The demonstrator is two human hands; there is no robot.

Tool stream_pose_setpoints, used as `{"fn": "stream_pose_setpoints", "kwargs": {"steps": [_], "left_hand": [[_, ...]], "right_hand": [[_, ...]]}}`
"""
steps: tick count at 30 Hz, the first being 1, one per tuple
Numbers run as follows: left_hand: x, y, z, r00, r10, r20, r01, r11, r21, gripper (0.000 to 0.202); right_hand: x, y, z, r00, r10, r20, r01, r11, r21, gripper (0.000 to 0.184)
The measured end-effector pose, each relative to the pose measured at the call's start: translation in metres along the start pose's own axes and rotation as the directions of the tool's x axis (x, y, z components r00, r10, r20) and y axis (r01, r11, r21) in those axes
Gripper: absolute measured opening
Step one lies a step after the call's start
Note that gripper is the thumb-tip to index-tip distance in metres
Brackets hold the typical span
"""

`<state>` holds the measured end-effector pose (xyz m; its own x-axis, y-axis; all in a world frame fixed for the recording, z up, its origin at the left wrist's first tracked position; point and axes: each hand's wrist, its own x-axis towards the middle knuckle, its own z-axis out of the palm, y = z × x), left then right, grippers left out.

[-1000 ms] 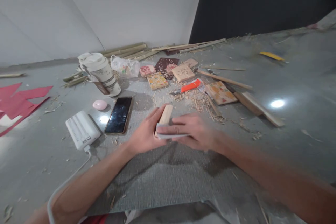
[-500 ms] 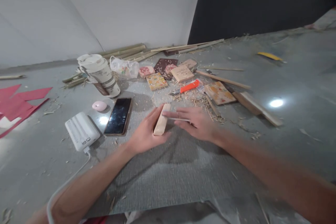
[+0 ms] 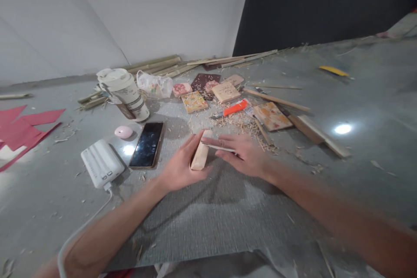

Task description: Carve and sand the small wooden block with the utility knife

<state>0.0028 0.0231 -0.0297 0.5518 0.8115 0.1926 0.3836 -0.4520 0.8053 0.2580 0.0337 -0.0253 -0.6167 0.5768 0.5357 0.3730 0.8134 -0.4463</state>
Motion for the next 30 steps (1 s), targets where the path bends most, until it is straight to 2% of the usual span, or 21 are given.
{"fn": "stream_pose_setpoints", "kwargs": {"steps": [4, 8, 10, 15, 21, 25, 30], "left_hand": [[0.0003, 0.0019, 0.0002, 1.000, 0.028, 0.003, -0.028, 1.000, 0.015, 0.090], [0.0015, 0.0049, -0.0008, 1.000, 0.011, -0.004, -0.011, 1.000, -0.001, 0.083], [0.0012, 0.0048, -0.0008, 1.000, 0.019, -0.003, -0.019, 1.000, 0.010, 0.086], [0.0003, 0.0051, 0.0004, 0.997, 0.070, -0.010, -0.069, 0.996, 0.057, 0.092], [0.0014, 0.0043, 0.0006, 0.999, 0.040, 0.001, -0.040, 0.999, 0.025, 0.087], [-0.0001, 0.0027, 0.0012, 0.998, 0.065, 0.001, -0.065, 0.996, 0.054, 0.096], [0.0002, 0.0039, 0.0014, 0.998, 0.067, 0.003, -0.067, 0.995, 0.068, 0.093]], "right_hand": [[-0.0005, -0.0047, 0.0006, 0.998, -0.058, 0.033, 0.056, 0.996, 0.065, 0.047], [-0.0001, -0.0030, -0.0003, 0.999, 0.000, 0.045, -0.004, 0.997, 0.080, 0.044], [-0.0002, -0.0035, 0.0000, 0.999, -0.004, 0.041, 0.001, 0.997, 0.075, 0.046], [-0.0004, -0.0081, 0.0009, 0.988, -0.137, 0.072, 0.130, 0.987, 0.093, 0.049], [-0.0003, -0.0040, 0.0001, 0.998, -0.050, 0.026, 0.047, 0.994, 0.103, 0.046], [-0.0007, -0.0069, 0.0024, 0.995, -0.096, 0.041, 0.091, 0.991, 0.101, 0.051], [0.0009, -0.0078, -0.0003, 0.995, -0.080, 0.053, 0.072, 0.988, 0.137, 0.046]]}}
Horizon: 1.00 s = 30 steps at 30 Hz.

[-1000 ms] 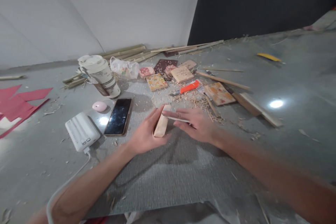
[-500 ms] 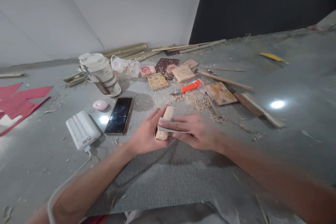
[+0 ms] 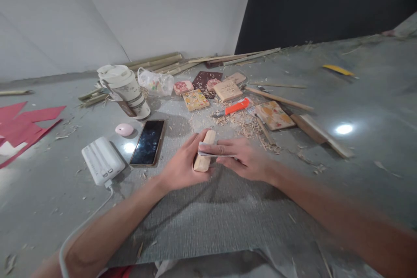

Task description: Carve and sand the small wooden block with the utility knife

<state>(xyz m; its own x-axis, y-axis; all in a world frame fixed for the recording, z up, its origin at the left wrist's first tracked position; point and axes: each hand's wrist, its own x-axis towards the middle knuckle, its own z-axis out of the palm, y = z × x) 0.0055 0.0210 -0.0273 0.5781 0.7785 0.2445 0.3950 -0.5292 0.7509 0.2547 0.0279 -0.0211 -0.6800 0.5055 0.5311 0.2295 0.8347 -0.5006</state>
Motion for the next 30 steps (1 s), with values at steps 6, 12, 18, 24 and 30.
{"fn": "stream_pose_setpoints", "kwargs": {"steps": [6, 12, 18, 24, 30], "left_hand": [[0.002, 0.005, -0.003, 1.000, -0.003, 0.015, 0.003, 1.000, -0.001, 0.092], [0.004, 0.012, -0.006, 0.997, -0.039, 0.063, 0.039, 0.999, -0.006, 0.086], [0.005, 0.008, -0.004, 0.999, -0.031, 0.036, 0.031, 1.000, 0.001, 0.079], [0.005, 0.008, -0.003, 0.999, -0.023, 0.023, 0.023, 1.000, 0.007, 0.085], [0.006, 0.008, -0.003, 1.000, -0.015, 0.024, 0.015, 1.000, 0.007, 0.082]], "right_hand": [[0.000, -0.003, 0.003, 0.999, -0.050, -0.004, 0.050, 0.999, -0.021, 0.045], [0.000, -0.004, 0.006, 0.995, -0.096, 0.024, 0.096, 0.995, -0.007, 0.042], [0.000, -0.001, 0.002, 0.998, -0.057, 0.037, 0.056, 0.998, 0.027, 0.043], [0.000, -0.001, 0.004, 0.999, -0.033, 0.037, 0.032, 0.999, 0.032, 0.042], [0.000, -0.002, 0.003, 0.999, -0.042, 0.035, 0.039, 0.997, 0.060, 0.044]]}}
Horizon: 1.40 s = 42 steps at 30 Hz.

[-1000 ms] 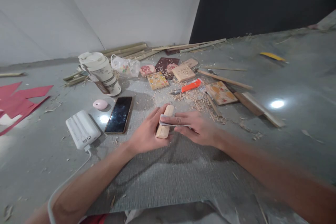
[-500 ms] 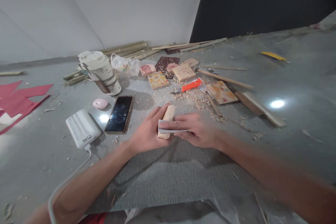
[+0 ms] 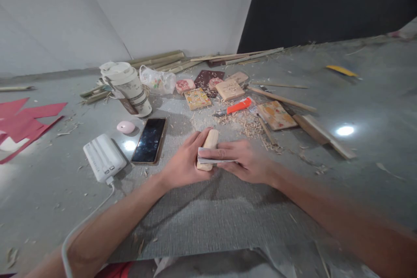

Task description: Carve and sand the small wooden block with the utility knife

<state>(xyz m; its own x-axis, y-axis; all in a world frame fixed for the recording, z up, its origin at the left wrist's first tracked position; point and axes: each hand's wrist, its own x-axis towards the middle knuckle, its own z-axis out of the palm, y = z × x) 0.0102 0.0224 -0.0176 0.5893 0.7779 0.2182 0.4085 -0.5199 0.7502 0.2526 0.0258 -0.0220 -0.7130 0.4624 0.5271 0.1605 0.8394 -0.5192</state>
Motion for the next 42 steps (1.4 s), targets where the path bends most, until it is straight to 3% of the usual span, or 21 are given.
{"fn": "stream_pose_setpoints", "kwargs": {"steps": [7, 14, 31, 42], "left_hand": [[-0.0007, 0.0010, -0.0009, 1.000, 0.001, 0.001, -0.001, 1.000, 0.030, 0.075], [-0.0026, -0.0063, 0.0024, 0.998, 0.067, -0.002, -0.067, 0.994, 0.087, 0.074], [-0.0023, -0.0027, 0.0014, 0.997, 0.074, -0.002, -0.074, 0.995, 0.065, 0.088], [-0.0046, -0.0080, 0.0022, 0.998, 0.064, 0.002, -0.064, 0.994, 0.087, 0.091]], "right_hand": [[0.0001, 0.0008, -0.0015, 1.000, 0.016, 0.002, -0.016, 1.000, -0.005, 0.046], [-0.0011, 0.0020, -0.0019, 0.991, 0.124, -0.041, -0.124, 0.992, 0.011, 0.049], [-0.0011, 0.0012, 0.0016, 0.998, 0.030, -0.051, -0.030, 1.000, -0.004, 0.051], [-0.0001, -0.0031, 0.0041, 0.998, 0.044, -0.043, -0.043, 0.999, 0.017, 0.046]]}}
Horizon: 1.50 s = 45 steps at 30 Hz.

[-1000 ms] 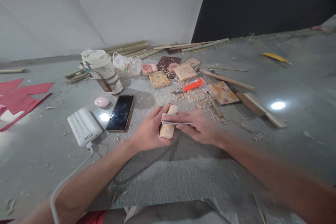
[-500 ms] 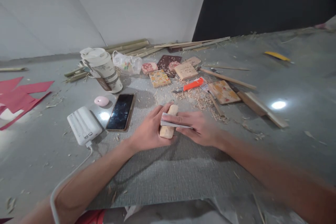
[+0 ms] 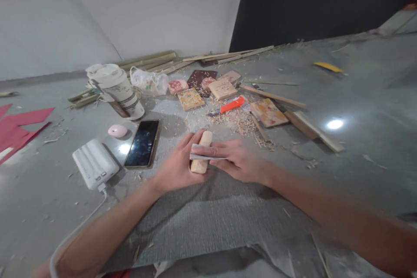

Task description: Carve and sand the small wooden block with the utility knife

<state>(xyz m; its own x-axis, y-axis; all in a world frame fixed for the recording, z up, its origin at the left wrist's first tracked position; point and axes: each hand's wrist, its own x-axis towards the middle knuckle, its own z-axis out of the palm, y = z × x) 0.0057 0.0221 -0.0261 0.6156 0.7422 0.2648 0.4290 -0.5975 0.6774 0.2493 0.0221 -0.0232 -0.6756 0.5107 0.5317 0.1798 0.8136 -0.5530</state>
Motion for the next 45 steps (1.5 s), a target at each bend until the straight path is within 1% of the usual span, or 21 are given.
{"fn": "stream_pose_setpoints", "kwargs": {"steps": [2, 4, 6, 7, 9, 12, 13, 15, 18, 20, 22, 25, 27, 29, 31, 32, 34, 37, 40, 42, 45], "left_hand": [[0.000, -0.001, 0.000, 1.000, -0.007, 0.019, 0.007, 1.000, -0.005, 0.089], [0.000, -0.003, 0.001, 1.000, -0.018, 0.025, 0.018, 1.000, -0.005, 0.086], [0.000, -0.004, 0.001, 0.999, -0.024, 0.022, 0.024, 1.000, -0.010, 0.082], [0.000, -0.004, 0.000, 1.000, -0.023, 0.019, 0.023, 1.000, -0.015, 0.081], [0.000, -0.004, -0.001, 1.000, -0.026, 0.011, 0.026, 0.999, -0.024, 0.085], [0.001, -0.003, -0.003, 0.999, -0.040, 0.022, 0.041, 0.998, -0.048, 0.097], [0.001, -0.003, -0.003, 0.999, -0.045, 0.015, 0.046, 0.998, -0.053, 0.099], [0.001, -0.004, -0.002, 0.999, -0.040, -0.014, 0.039, 0.998, -0.052, 0.096], [0.000, -0.008, 0.001, 0.998, -0.037, -0.052, 0.035, 0.998, -0.051, 0.089], [-0.001, -0.009, 0.001, 0.998, -0.046, -0.052, 0.043, 0.997, -0.066, 0.090], [-0.002, -0.009, 0.000, 0.996, -0.055, -0.063, 0.051, 0.996, -0.072, 0.093], [-0.003, -0.008, -0.001, 0.996, -0.056, -0.069, 0.052, 0.996, -0.069, 0.096], [-0.003, -0.007, -0.001, 0.995, -0.061, -0.075, 0.056, 0.996, -0.065, 0.096], [-0.002, -0.008, 0.000, 0.995, -0.062, -0.084, 0.057, 0.997, -0.058, 0.097], [-0.002, -0.008, 0.000, 0.994, -0.064, -0.086, 0.059, 0.997, -0.057, 0.097], [-0.002, -0.008, 0.000, 0.995, -0.060, -0.082, 0.056, 0.997, -0.061, 0.097], [-0.002, -0.008, 0.000, 0.995, -0.053, -0.084, 0.048, 0.997, -0.065, 0.097], [-0.003, -0.005, -0.002, 0.996, -0.040, -0.081, 0.035, 0.998, -0.060, 0.096], [-0.003, -0.002, -0.004, 0.998, -0.033, -0.048, 0.030, 0.998, -0.061, 0.096], [-0.003, -0.001, -0.003, 0.998, -0.036, -0.052, 0.034, 0.998, -0.055, 0.095], [-0.002, -0.002, -0.003, 0.996, -0.058, -0.066, 0.054, 0.997, -0.051, 0.092]], "right_hand": [[0.000, 0.001, -0.001, 1.000, 0.005, -0.004, -0.005, 1.000, -0.029, 0.044], [-0.001, 0.004, -0.004, 0.998, 0.059, -0.011, -0.060, 0.995, -0.078, 0.044], [-0.001, 0.005, -0.006, 0.992, 0.116, -0.056, -0.122, 0.985, -0.118, 0.043], [-0.001, 0.005, -0.006, 0.990, 0.120, -0.073, -0.129, 0.983, -0.129, 0.043], [-0.001, 0.004, -0.006, 0.997, 0.061, -0.051, -0.067, 0.989, -0.135, 0.042], [-0.001, 0.001, -0.003, 0.997, -0.065, 0.052, 0.071, 0.988, -0.136, 0.043], [-0.001, 0.000, -0.003, 0.994, -0.080, 0.068, 0.089, 0.986, -0.141, 0.043], [0.000, 0.003, -0.004, 0.998, -0.044, 0.045, 0.051, 0.986, -0.160, 0.043], [0.000, 0.010, -0.010, 0.995, 0.083, -0.060, -0.093, 0.981, -0.168, 0.043], [0.000, 0.013, -0.013, 0.986, 0.127, -0.106, -0.144, 0.974, -0.173, 0.043], [-0.001, 0.012, -0.013, 0.994, 0.093, -0.059, -0.103, 0.976, -0.194, 0.043], [-0.002, 0.006, -0.011, 0.996, -0.027, 0.089, 0.046, 0.975, -0.218, 0.046], [-0.003, 0.006, -0.011, 0.993, -0.041, 0.113, 0.065, 0.973, -0.219, 0.045], [-0.002, 0.010, -0.013, 0.999, 0.028, 0.032, -0.021, 0.975, -0.220, 0.044], [-0.002, 0.015, -0.016, 0.991, 0.114, -0.071, -0.127, 0.970, -0.208, 0.044], [-0.002, 0.016, -0.016, 0.986, 0.133, -0.098, -0.151, 0.967, -0.207, 0.044], [-0.002, 0.014, -0.016, 0.991, 0.104, -0.079, -0.119, 0.967, -0.225, 0.044], [-0.002, 0.003, -0.009, 0.999, -0.032, 0.006, 0.032, 0.973, -0.230, 0.043], [-0.002, -0.002, -0.004, 0.995, -0.097, 0.013, 0.098, 0.973, -0.209, 0.039], [-0.004, 0.005, -0.007, 0.997, -0.075, -0.017, 0.069, 0.968, -0.241, 0.039], [-0.005, 0.019, -0.014, 0.994, 0.036, -0.107, -0.065, 0.957, -0.281, 0.040]]}}
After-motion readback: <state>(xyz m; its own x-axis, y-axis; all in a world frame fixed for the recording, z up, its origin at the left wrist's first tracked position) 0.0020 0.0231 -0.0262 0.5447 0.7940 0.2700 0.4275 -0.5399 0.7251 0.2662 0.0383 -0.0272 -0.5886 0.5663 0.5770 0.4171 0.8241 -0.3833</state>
